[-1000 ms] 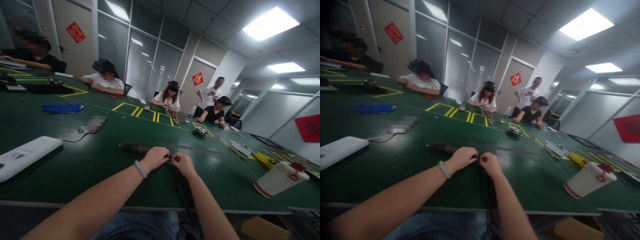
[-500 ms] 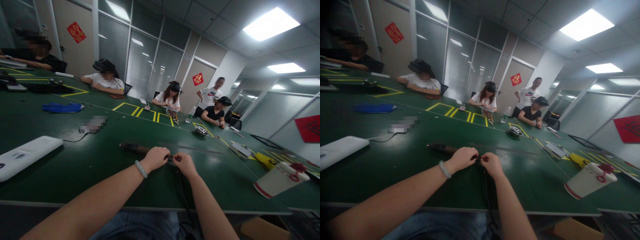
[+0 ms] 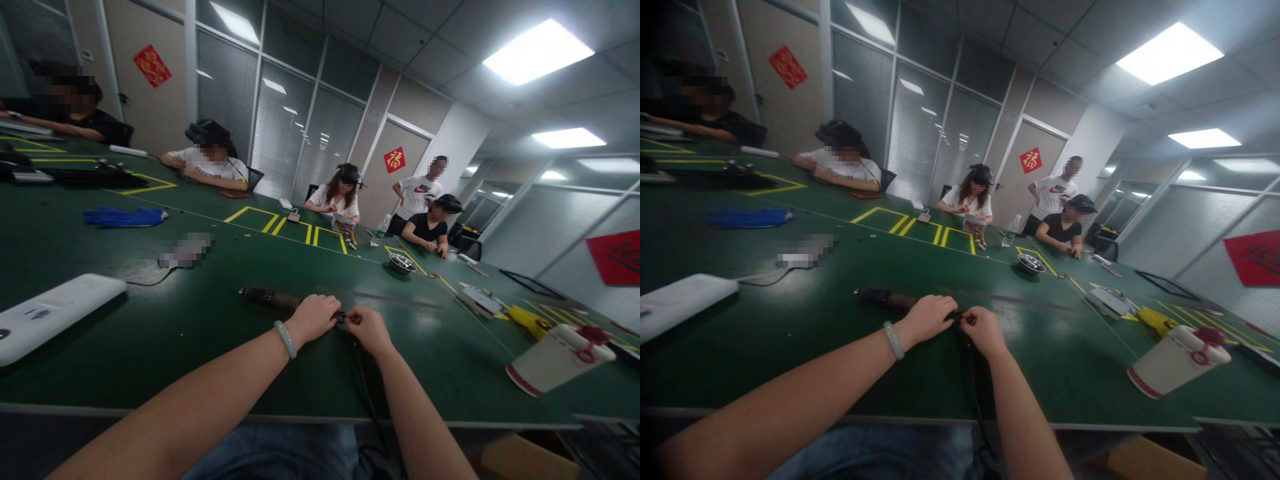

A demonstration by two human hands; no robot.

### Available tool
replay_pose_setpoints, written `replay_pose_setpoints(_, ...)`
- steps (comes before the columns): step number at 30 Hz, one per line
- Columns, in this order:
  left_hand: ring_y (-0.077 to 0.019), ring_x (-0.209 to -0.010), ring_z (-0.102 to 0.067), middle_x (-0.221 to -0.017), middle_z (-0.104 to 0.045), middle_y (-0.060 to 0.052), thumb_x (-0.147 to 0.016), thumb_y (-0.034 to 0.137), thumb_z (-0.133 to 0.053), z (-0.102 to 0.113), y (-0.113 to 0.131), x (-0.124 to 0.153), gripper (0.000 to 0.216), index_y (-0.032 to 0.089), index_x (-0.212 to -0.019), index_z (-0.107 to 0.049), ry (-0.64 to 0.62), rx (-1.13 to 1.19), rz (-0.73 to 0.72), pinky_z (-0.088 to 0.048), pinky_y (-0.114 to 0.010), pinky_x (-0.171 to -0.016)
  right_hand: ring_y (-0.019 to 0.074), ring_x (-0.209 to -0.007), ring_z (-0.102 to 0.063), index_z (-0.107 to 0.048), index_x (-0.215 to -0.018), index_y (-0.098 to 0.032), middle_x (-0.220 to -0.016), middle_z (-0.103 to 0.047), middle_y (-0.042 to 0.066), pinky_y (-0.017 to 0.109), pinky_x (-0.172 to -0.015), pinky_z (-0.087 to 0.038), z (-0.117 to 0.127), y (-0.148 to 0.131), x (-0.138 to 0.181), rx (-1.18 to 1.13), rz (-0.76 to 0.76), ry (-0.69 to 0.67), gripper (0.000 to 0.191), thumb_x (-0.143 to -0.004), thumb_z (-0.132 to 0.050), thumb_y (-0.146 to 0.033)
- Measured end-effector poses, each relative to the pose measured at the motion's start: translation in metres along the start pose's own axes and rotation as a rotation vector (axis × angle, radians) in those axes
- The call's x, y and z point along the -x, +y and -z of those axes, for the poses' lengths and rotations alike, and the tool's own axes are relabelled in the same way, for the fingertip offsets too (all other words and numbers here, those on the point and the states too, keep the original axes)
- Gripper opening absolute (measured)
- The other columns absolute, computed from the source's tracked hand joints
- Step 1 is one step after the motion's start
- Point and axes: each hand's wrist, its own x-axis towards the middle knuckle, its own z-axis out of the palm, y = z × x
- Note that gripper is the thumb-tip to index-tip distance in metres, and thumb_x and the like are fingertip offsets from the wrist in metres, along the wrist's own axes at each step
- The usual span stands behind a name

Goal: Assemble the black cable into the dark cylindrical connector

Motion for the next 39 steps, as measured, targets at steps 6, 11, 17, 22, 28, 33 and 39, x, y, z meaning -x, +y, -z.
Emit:
replay_pose_setpoints(6,-0.0195,-0.088,-0.059,-0.097,-0.060,-0.005,-0.086,0.032,-0.058,-0.0003,0.0007,-0.0004,0.014,0.020,-0.093,-0.059,0.001,0.027,0.025,-0.042,-0.031,-0.075,0.0131,-0.061,-0.058,-0.070,-0.078,-0.020,-0.069,-0.066,0.000,0.023,-0.058,-0.042,-0.0002,-0.0016,-0.0002,0.027,0.009,0.011,0.013,-0.073,-0.059,-0.026)
replay_pose_setpoints(11,-0.0189,-0.088,-0.059,-0.096,-0.061,-0.004,-0.085,0.030,-0.060,0.0003,0.0003,-0.0003,0.013,0.020,-0.093,-0.060,-0.001,0.039,0.029,-0.042,-0.030,-0.077,0.0135,-0.062,-0.058,-0.070,-0.079,-0.020,-0.070,-0.066,0.001,0.023,-0.058,-0.041,0.0003,-0.0012,-0.0005,0.037,-0.003,0.005,0.014,-0.074,-0.058,-0.026)
replay_pose_setpoints(17,-0.0181,-0.090,-0.059,-0.095,-0.063,-0.002,-0.085,0.027,-0.059,0.0019,-0.0019,0.0000,0.010,0.021,-0.092,-0.061,0.026,0.089,-0.021,-0.042,-0.030,-0.078,0.0132,-0.062,-0.058,-0.070,-0.079,-0.021,-0.071,-0.067,0.000,0.023,-0.058,-0.041,-0.0008,0.0026,-0.0011,0.047,0.006,0.008,0.013,-0.074,-0.059,-0.027)
replay_pose_setpoints(22,-0.0185,-0.090,-0.060,-0.095,-0.064,-0.003,-0.084,0.031,-0.062,0.0010,-0.0017,0.0000,0.013,0.021,-0.092,-0.063,0.013,0.084,0.005,-0.042,-0.030,-0.080,0.0136,-0.062,-0.059,-0.071,-0.080,-0.020,-0.071,-0.068,0.001,0.023,-0.059,-0.042,0.0017,0.0008,-0.0006,0.029,0.016,0.012,0.014,-0.074,-0.059,-0.026)
replay_pose_setpoints(28,-0.0186,-0.090,-0.060,-0.096,-0.064,-0.002,-0.085,0.033,-0.061,0.0000,-0.0022,0.0001,0.014,0.021,-0.093,-0.063,0.018,0.093,0.015,-0.042,-0.031,-0.079,0.0147,-0.062,-0.061,-0.071,-0.081,-0.020,-0.071,-0.069,0.002,0.024,-0.057,-0.042,0.0020,0.0001,-0.0001,-0.024,-0.017,-0.028,0.016,-0.074,-0.060,-0.028)
replay_pose_setpoints(33,-0.0187,-0.089,-0.059,-0.095,-0.064,-0.002,-0.085,0.032,-0.060,-0.0023,-0.0028,-0.0008,0.012,0.021,-0.091,-0.063,0.023,0.112,0.027,-0.042,-0.031,-0.078,0.0142,-0.061,-0.061,-0.071,-0.080,-0.019,-0.069,-0.069,0.001,0.023,-0.055,-0.042,-0.0022,0.0021,-0.0010,-0.072,-0.038,-0.070,0.018,-0.075,-0.059,-0.031)
replay_pose_setpoints(39,-0.0187,-0.088,-0.059,-0.092,-0.064,-0.002,-0.085,0.030,-0.059,-0.0038,-0.0022,-0.0007,0.010,0.020,-0.086,-0.062,0.049,0.127,0.023,-0.042,-0.031,-0.076,0.0141,-0.060,-0.061,-0.070,-0.079,-0.018,-0.068,-0.069,0.001,0.023,-0.055,-0.042,-0.0055,0.0002,-0.0017,-0.092,-0.081,-0.062,0.018,-0.075,-0.059,-0.032)
